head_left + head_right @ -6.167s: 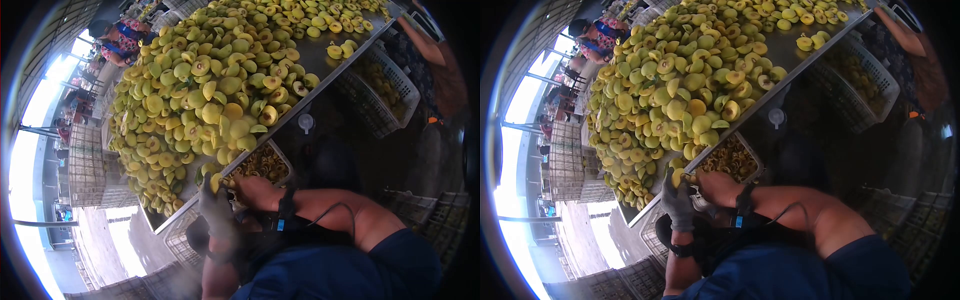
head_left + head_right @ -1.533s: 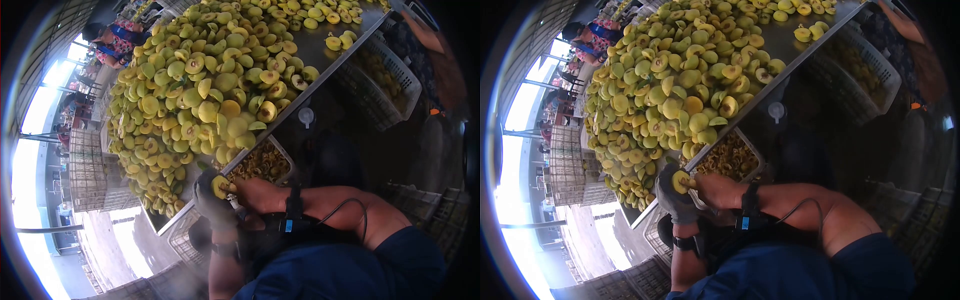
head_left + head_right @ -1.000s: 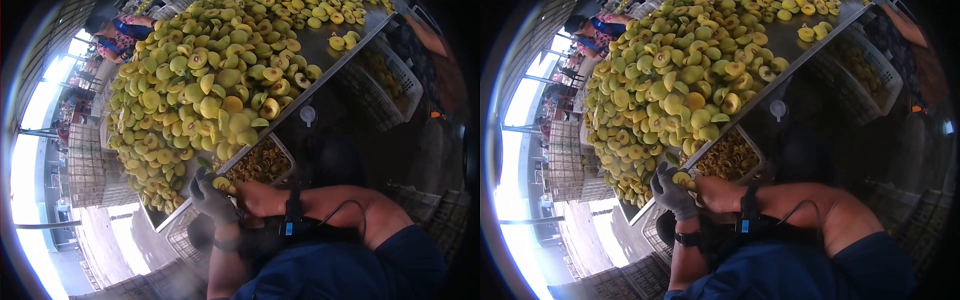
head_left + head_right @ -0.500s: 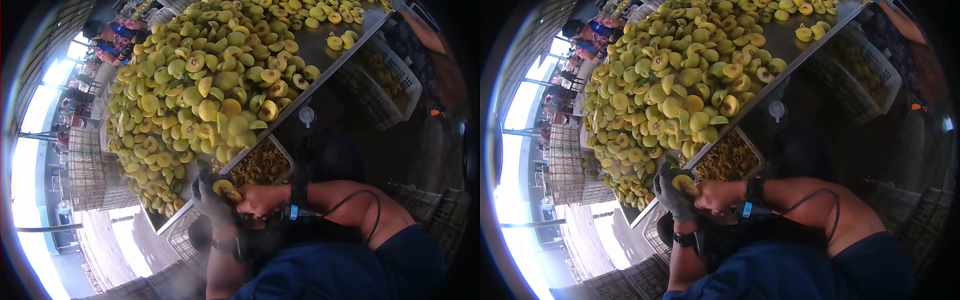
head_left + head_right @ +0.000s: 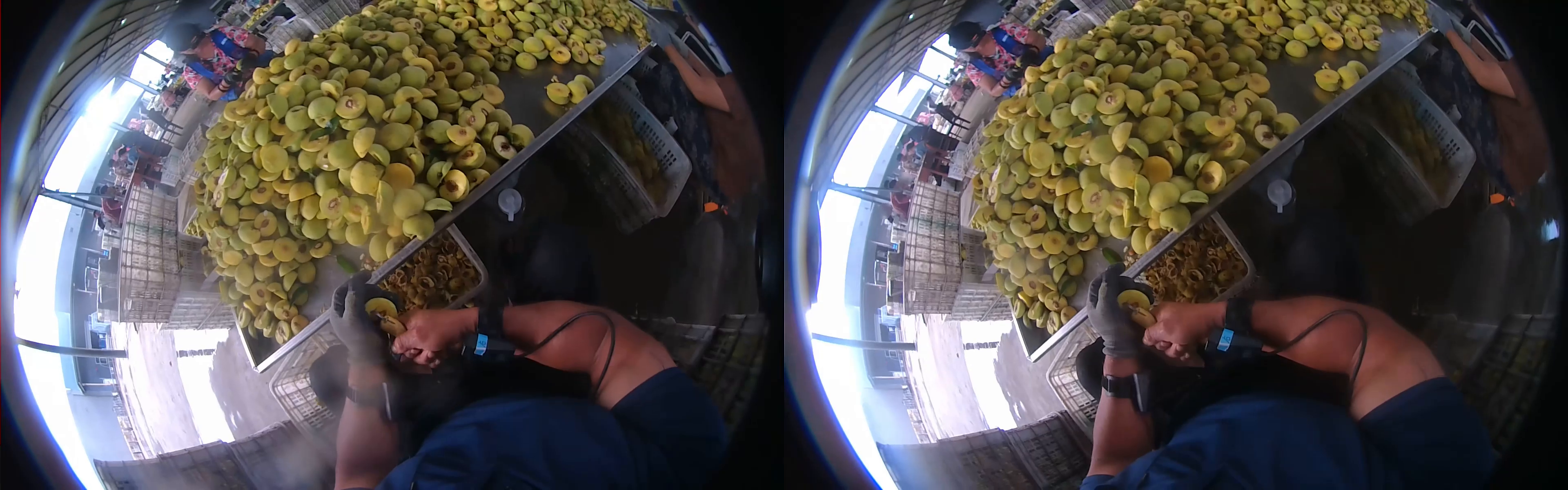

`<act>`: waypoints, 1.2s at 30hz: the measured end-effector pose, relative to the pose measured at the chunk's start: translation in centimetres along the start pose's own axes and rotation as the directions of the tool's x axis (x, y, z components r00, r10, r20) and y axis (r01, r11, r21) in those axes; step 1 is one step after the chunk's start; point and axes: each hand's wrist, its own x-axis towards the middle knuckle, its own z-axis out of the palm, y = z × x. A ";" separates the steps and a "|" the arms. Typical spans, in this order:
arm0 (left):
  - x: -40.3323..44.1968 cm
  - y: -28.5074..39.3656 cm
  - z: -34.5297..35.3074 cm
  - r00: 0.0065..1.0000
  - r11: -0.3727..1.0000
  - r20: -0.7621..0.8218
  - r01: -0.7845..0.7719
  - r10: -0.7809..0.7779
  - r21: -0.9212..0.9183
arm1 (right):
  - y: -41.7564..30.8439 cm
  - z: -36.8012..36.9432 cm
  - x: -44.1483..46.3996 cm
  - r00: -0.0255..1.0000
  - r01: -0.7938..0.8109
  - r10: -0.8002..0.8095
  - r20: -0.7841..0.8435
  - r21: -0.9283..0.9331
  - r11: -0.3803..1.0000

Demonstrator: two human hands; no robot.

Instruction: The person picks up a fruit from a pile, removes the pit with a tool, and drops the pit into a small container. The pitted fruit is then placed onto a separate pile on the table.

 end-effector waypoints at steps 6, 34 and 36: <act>-0.2 1.2 -0.3 0.999 0.988 -0.026 0.031 -0.035 -0.150 | 0.5 0.3 0.7 0.973 0.229 -0.207 0.099 -0.369 0.901; 12.6 -4.2 1.7 0.980 0.448 0.197 -0.183 0.017 0.875 | -0.2 -2.3 1.4 0.758 0.096 -0.490 -0.430 -0.670 0.736; 12.8 -5.6 2.7 0.996 0.515 0.084 -0.081 0.018 0.853 | -1.0 -2.2 0.9 0.761 0.030 -0.457 -0.460 -0.680 0.733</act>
